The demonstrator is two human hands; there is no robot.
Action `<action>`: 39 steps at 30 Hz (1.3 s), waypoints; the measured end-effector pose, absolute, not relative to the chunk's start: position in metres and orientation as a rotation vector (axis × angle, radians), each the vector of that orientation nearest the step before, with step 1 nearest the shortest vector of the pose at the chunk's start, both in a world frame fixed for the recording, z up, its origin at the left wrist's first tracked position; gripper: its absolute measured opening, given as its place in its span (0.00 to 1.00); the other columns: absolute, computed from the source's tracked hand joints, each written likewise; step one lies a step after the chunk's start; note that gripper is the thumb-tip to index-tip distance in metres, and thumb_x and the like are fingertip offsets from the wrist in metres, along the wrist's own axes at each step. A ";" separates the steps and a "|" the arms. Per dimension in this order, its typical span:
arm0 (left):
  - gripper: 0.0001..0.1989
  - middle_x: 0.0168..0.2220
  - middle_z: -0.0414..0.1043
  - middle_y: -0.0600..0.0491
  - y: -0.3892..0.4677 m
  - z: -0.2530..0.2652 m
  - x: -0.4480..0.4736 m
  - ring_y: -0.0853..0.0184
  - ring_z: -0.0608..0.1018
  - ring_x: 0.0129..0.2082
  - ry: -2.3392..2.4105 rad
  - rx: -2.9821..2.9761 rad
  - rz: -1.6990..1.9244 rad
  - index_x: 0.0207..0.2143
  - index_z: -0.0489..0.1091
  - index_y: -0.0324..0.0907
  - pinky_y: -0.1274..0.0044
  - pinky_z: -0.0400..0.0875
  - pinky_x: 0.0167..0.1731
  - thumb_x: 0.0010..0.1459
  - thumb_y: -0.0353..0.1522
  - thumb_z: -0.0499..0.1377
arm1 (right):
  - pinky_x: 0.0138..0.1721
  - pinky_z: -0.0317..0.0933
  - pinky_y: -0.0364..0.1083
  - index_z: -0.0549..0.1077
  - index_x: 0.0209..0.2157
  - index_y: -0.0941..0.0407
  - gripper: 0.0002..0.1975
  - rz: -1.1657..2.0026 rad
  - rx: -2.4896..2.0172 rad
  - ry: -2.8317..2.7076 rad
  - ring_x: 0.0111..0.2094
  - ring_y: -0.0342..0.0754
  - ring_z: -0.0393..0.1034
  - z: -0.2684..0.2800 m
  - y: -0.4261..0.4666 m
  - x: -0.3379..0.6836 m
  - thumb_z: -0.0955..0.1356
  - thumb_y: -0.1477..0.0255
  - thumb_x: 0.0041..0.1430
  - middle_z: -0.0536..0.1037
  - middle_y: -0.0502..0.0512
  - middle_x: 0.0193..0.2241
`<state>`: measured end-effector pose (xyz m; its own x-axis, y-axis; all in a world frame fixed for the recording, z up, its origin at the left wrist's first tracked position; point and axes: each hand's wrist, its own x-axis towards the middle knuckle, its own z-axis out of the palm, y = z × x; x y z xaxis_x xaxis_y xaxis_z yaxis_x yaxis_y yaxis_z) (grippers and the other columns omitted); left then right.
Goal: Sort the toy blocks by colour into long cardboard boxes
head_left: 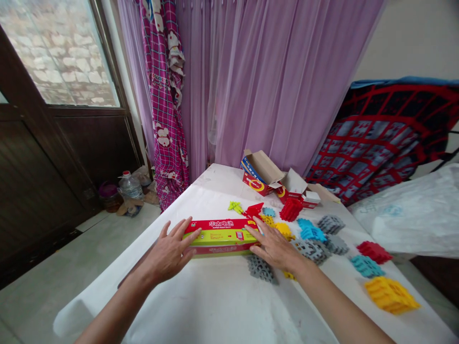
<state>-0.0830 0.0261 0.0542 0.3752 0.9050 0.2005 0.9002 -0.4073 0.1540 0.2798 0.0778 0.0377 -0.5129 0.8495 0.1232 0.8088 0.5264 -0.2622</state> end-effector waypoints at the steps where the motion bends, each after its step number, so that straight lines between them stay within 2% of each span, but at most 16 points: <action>1: 0.25 0.70 0.50 0.49 0.024 0.057 -0.079 0.48 0.56 0.68 1.692 2.604 0.368 0.62 0.63 0.57 0.48 0.40 0.65 0.63 0.41 0.53 | 0.64 0.48 0.66 0.61 0.65 0.46 0.32 0.212 -1.410 -2.542 0.67 0.67 0.50 0.039 0.076 0.278 0.67 0.58 0.61 0.51 0.59 0.70; 8: 0.26 0.69 0.54 0.44 0.020 0.063 -0.069 0.48 0.57 0.68 1.716 2.652 0.235 0.62 0.64 0.52 0.50 0.40 0.65 0.61 0.40 0.55 | 0.62 0.51 0.66 0.63 0.64 0.46 0.31 0.123 -1.414 -2.550 0.66 0.67 0.52 0.046 0.071 0.274 0.68 0.60 0.60 0.53 0.61 0.69; 14: 0.42 0.70 0.50 0.39 0.043 0.078 -0.064 0.49 0.54 0.69 1.748 2.545 0.169 0.69 0.49 0.44 0.54 0.43 0.65 0.55 0.43 0.60 | 0.64 0.54 0.60 0.57 0.67 0.50 0.32 0.098 -1.367 -2.274 0.66 0.60 0.54 0.035 0.052 0.285 0.64 0.60 0.64 0.55 0.61 0.68; 18: 0.47 0.65 0.60 0.39 0.063 0.085 -0.053 0.50 0.63 0.64 1.615 2.532 -0.017 0.69 0.48 0.42 0.57 0.50 0.64 0.48 0.40 0.62 | 0.61 0.61 0.56 0.64 0.63 0.51 0.25 -0.062 -1.299 -1.977 0.63 0.56 0.61 0.015 0.032 0.303 0.62 0.62 0.66 0.66 0.60 0.62; 22: 0.48 0.58 0.67 0.41 0.071 0.084 -0.055 0.54 0.71 0.57 1.578 2.535 0.042 0.68 0.50 0.40 0.68 0.63 0.58 0.46 0.39 0.62 | 0.53 0.70 0.53 0.71 0.56 0.54 0.18 -0.251 -1.246 -1.779 0.54 0.54 0.72 -0.001 0.014 0.325 0.63 0.66 0.67 0.76 0.61 0.53; 27: 0.47 0.56 0.68 0.41 0.082 0.096 -0.078 0.54 0.72 0.55 1.738 2.488 0.141 0.68 0.49 0.40 0.68 0.64 0.56 0.46 0.41 0.59 | 0.43 0.74 0.48 0.75 0.49 0.54 0.13 -0.322 -1.246 -1.603 0.43 0.50 0.78 -0.007 0.002 0.347 0.64 0.70 0.66 0.81 0.58 0.44; 33: 0.45 0.52 0.70 0.39 0.105 0.125 -0.087 0.51 0.74 0.52 2.027 2.388 0.116 0.66 0.52 0.36 0.65 0.67 0.52 0.48 0.46 0.56 | 0.44 0.74 0.46 0.76 0.46 0.55 0.12 -0.387 -1.202 -1.559 0.41 0.49 0.79 -0.015 0.000 0.354 0.64 0.74 0.65 0.82 0.57 0.41; 39: 0.44 0.50 0.72 0.43 0.107 0.112 -0.080 0.52 0.76 0.49 2.000 2.406 0.081 0.66 0.52 0.40 0.66 0.69 0.49 0.49 0.47 0.56 | 0.44 0.74 0.46 0.76 0.46 0.55 0.12 -0.368 -1.196 -1.581 0.41 0.49 0.79 -0.017 -0.006 0.357 0.64 0.76 0.64 0.82 0.57 0.41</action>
